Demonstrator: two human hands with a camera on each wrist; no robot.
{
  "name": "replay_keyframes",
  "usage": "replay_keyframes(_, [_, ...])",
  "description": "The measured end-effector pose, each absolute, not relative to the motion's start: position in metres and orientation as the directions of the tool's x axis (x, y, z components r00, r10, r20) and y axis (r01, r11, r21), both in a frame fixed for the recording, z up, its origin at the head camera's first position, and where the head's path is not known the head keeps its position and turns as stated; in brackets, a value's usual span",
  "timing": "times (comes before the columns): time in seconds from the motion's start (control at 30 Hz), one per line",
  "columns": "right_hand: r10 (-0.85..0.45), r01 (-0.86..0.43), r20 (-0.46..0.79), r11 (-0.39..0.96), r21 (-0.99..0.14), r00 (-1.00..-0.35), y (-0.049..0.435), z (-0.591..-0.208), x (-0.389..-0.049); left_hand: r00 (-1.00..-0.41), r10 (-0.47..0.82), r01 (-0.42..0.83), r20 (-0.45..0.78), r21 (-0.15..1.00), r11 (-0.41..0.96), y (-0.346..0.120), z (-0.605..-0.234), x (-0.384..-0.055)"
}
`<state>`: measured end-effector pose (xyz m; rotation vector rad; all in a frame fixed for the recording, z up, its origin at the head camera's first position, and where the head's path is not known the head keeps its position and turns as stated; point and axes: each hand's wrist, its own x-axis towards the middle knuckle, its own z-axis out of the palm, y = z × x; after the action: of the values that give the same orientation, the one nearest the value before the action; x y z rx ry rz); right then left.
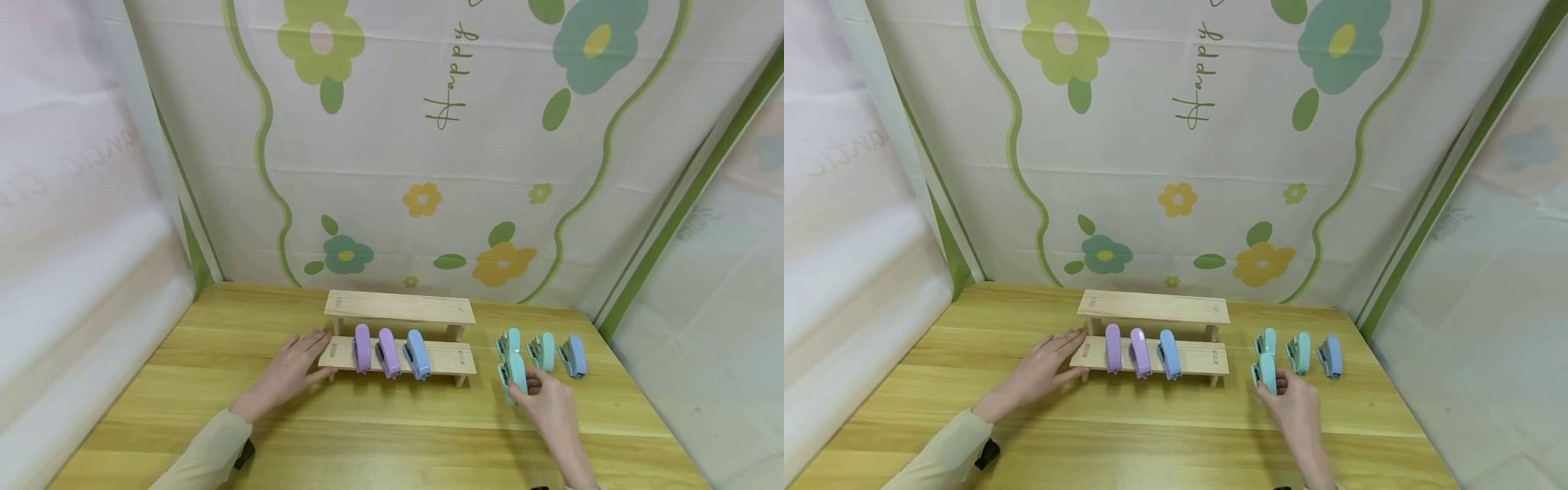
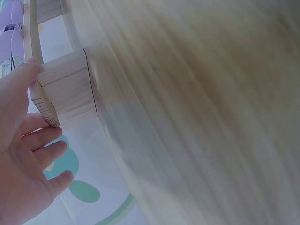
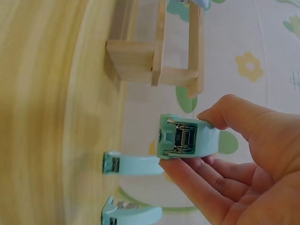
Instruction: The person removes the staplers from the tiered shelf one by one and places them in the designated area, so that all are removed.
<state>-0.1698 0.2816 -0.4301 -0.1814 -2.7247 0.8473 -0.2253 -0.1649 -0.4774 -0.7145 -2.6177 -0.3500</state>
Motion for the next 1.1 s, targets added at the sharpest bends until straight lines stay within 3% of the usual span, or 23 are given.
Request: replay_keyframes(1.1, [0.198,0.071,0.186,0.844,-0.532,-0.962,0.310,-0.460,-0.166,-0.809,0.429,0.522,0.402,0.154,0.839,-0.164,-0.475,-0.225])
